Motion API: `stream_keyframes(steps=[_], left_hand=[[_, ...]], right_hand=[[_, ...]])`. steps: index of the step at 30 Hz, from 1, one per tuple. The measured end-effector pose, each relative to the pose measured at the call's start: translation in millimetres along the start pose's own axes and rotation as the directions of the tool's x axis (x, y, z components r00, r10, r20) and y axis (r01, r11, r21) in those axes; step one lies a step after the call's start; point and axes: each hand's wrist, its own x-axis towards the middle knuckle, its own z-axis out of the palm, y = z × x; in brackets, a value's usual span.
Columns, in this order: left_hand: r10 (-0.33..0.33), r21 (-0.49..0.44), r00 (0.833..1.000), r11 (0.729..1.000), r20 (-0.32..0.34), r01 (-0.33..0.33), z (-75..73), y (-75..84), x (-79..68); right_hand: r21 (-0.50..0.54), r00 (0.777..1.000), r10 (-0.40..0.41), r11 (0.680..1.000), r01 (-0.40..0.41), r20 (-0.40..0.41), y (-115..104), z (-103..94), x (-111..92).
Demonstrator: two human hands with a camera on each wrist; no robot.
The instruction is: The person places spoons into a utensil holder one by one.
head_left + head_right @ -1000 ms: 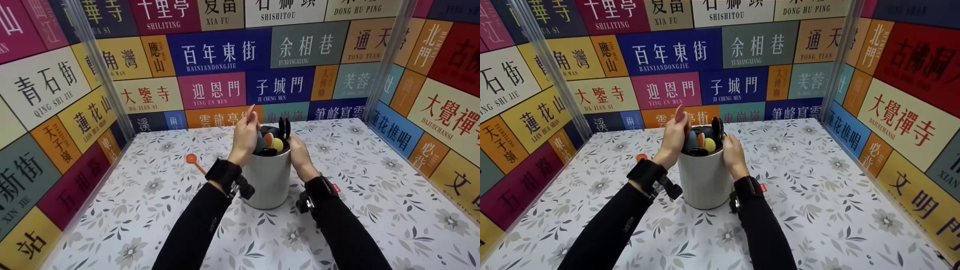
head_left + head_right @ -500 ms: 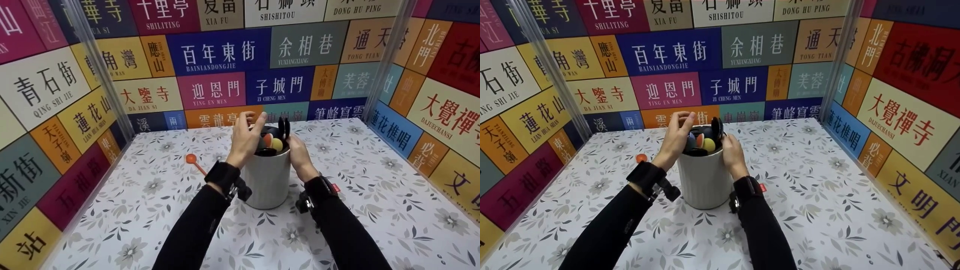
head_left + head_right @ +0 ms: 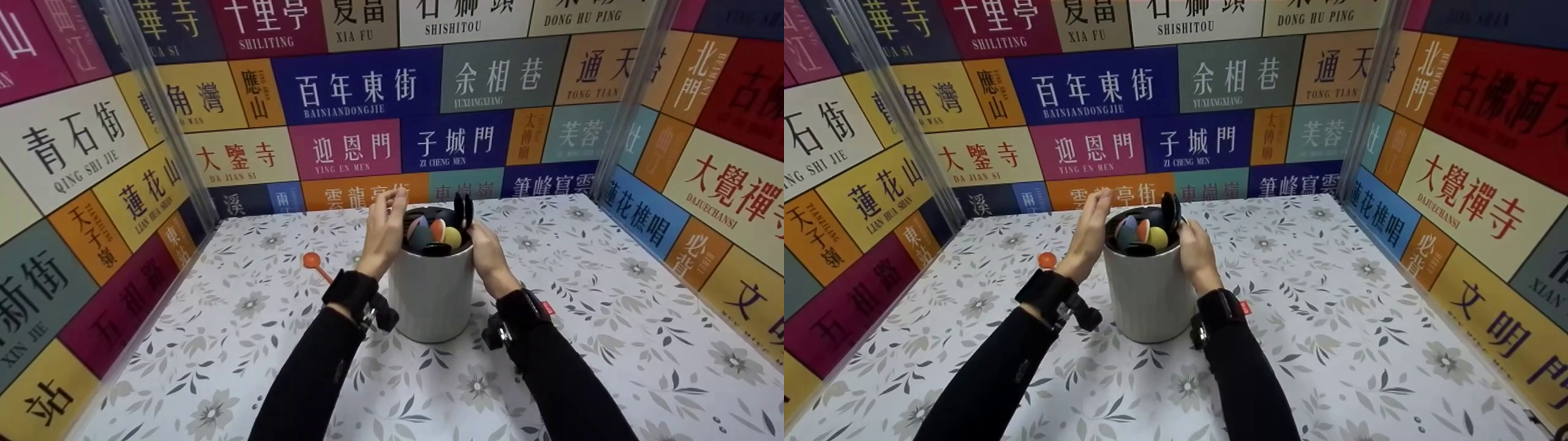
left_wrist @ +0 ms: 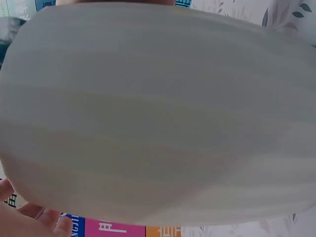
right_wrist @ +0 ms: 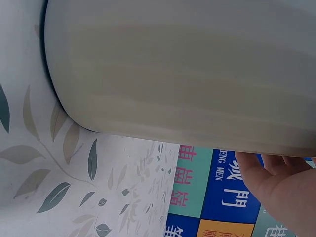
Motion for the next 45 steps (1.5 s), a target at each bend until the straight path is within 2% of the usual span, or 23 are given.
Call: stream_keyframes(steps=[9,13,17,23,26,28,33,39,41,45], left_hand=[[-0.023,0.034,1.0,0.999,-0.022,0.024,-19.5,-25.0,4.3],[-0.039,0.091,0.999,0.995,-0.036,0.042,-31.3,-40.4,6.9],[-0.047,0.203,0.997,0.977,-0.055,0.057,-45.3,-55.9,10.6],[-0.089,0.334,0.993,0.936,-0.082,0.112,-63.2,-79.5,10.5],[-0.141,0.395,0.986,0.903,-0.093,0.166,-69.5,-92.1,7.4],[-0.201,0.431,0.975,0.875,-0.091,0.22,-74.0,-98.7,5.1],[-0.331,0.54,0.941,0.781,-0.067,0.313,-84.6,-111.8,1.1],[-0.421,0.661,0.907,0.677,-0.014,0.324,-90.3,-129.4,-5.9],[-0.444,0.683,0.896,0.655,0.004,0.322,-90.9,-134.1,-10.1],[-0.46,0.73,0.887,0.622,0.048,0.283,-90.6,-140.3,-18.3]], right_hand=[[0.019,1.0,0.002,1.0,-0.001,-0.018,-1,1.2,0],[0.013,1.0,0.011,1.0,-0.011,-0.02,-1,0.5,-1],[0.001,1.0,0.008,1.0,-0.008,-0.01,-1,-0.3,-1],[0.019,1.0,-0.015,1.0,0.015,-0.01,-1,-0.9,0],[0.02,1.0,-0.012,1.0,0.012,-0.005,-1,-0.8,0],[0.011,1.0,-0.003,1.0,0.003,-0.008,-2,-0.9,-1],[-0.001,1.0,0.013,1.0,-0.013,-0.019,-1,-1.3,-3],[0.009,1.0,0.019,1.0,-0.018,-0.022,-1,-0.9,-2],[0.008,1.0,0.016,1.0,-0.016,-0.017,-1,-0.3,-2],[0.01,1.0,0.004,1.0,-0.003,-0.013,-1,0.0,-2]])
